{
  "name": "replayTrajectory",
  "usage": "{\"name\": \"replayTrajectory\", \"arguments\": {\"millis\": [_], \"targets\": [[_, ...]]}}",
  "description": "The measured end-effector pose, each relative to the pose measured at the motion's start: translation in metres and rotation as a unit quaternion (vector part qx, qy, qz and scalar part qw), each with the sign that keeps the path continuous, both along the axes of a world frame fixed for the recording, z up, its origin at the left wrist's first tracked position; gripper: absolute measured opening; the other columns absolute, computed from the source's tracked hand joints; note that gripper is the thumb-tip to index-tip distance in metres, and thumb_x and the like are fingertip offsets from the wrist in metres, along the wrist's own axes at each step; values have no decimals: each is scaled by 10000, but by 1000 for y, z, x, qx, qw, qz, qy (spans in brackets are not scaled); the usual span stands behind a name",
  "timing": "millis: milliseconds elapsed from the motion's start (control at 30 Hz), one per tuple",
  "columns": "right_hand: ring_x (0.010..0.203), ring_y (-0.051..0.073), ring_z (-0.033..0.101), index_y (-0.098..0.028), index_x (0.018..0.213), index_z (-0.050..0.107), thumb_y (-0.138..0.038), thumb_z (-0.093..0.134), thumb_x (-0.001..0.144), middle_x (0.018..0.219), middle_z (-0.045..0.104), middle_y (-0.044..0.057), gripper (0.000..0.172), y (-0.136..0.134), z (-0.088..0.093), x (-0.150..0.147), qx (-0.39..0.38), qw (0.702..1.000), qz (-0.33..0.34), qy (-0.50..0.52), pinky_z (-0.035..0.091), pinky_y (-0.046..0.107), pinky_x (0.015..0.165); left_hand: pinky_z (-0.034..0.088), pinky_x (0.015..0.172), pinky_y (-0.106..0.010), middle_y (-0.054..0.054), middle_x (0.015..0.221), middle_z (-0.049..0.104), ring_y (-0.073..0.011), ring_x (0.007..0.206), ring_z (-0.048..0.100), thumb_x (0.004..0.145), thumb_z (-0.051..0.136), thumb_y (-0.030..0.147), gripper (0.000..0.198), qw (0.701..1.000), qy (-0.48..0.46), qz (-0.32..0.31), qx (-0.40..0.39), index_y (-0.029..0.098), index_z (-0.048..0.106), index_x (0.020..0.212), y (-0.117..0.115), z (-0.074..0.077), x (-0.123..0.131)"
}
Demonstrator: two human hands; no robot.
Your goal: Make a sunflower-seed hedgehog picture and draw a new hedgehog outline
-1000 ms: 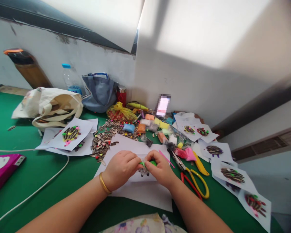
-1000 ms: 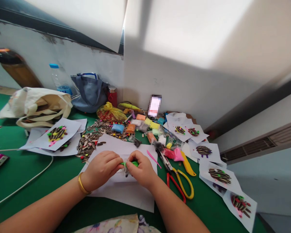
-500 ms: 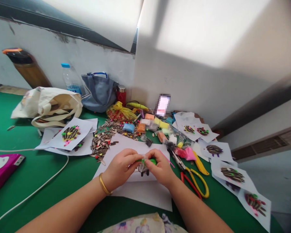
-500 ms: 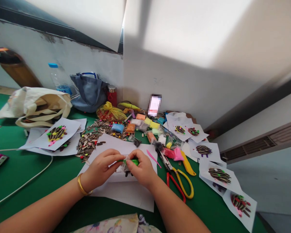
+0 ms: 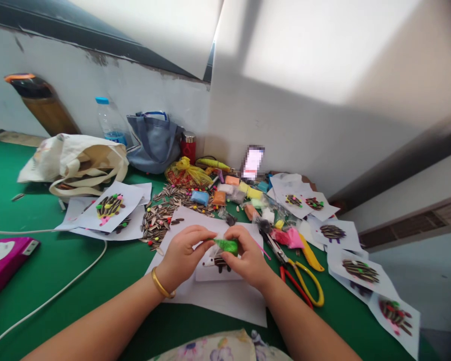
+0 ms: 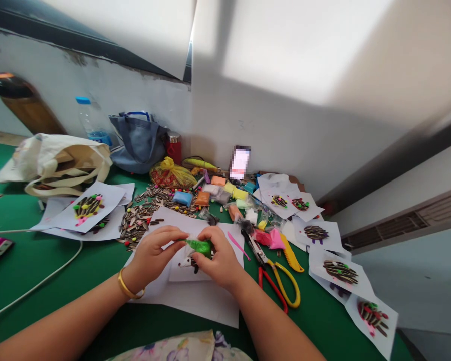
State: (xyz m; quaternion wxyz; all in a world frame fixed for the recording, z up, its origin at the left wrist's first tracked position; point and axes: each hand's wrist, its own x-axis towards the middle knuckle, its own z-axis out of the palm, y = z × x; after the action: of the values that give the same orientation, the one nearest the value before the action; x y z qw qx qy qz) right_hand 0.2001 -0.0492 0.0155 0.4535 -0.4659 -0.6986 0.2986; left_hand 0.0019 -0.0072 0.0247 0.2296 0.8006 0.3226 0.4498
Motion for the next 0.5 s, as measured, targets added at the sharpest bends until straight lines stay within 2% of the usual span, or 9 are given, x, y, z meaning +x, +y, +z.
{"name": "replayTrajectory", "arguments": {"millis": [133, 233, 367, 500], "targets": [[934, 207, 542, -239, 1040, 559, -310, 627, 831, 1005, 550, 53, 232, 2, -2, 2, -5, 1000, -13, -4, 462, 336, 827, 547, 781, -308, -44, 931, 735, -168, 848, 677, 890, 584, 209, 185, 1000, -8, 18, -18, 224, 704, 1030, 3, -5, 0], [907, 199, 555, -239, 1057, 565, -325, 619, 845, 998, 573, 46, 235, 2, -3, 3, -9, 1000, -21, -13, 461, 325, 806, 545, 768, -296, -40, 925, 730, -161, 837, 671, 878, 613, 229, 179, 999, -7, 9, -36, 222, 703, 1033, 3, -6, 0], [928, 204, 574, -231, 1059, 590, -337, 640, 843, 997, 608, 46, 246, 2, -4, 3, -3, 1000, -17, -17, 461, 338, 837, 537, 708, -275, -22, 825, 706, -144, 743, 646, 827, 685, 256, 110, 999, -2, 9, -54, 205, 706, 922, 3, -4, -1], [1014, 225, 563, -240, 1061, 625, -360, 660, 844, 1051, 619, 58, 250, 5, -5, 5, 19, 998, -43, -39, 438, 380, 924, 535, 696, -279, -20, 796, 696, -146, 734, 642, 845, 654, 251, 69, 998, -9, 28, -58, 196, 695, 841, 3, -2, -1]]}}
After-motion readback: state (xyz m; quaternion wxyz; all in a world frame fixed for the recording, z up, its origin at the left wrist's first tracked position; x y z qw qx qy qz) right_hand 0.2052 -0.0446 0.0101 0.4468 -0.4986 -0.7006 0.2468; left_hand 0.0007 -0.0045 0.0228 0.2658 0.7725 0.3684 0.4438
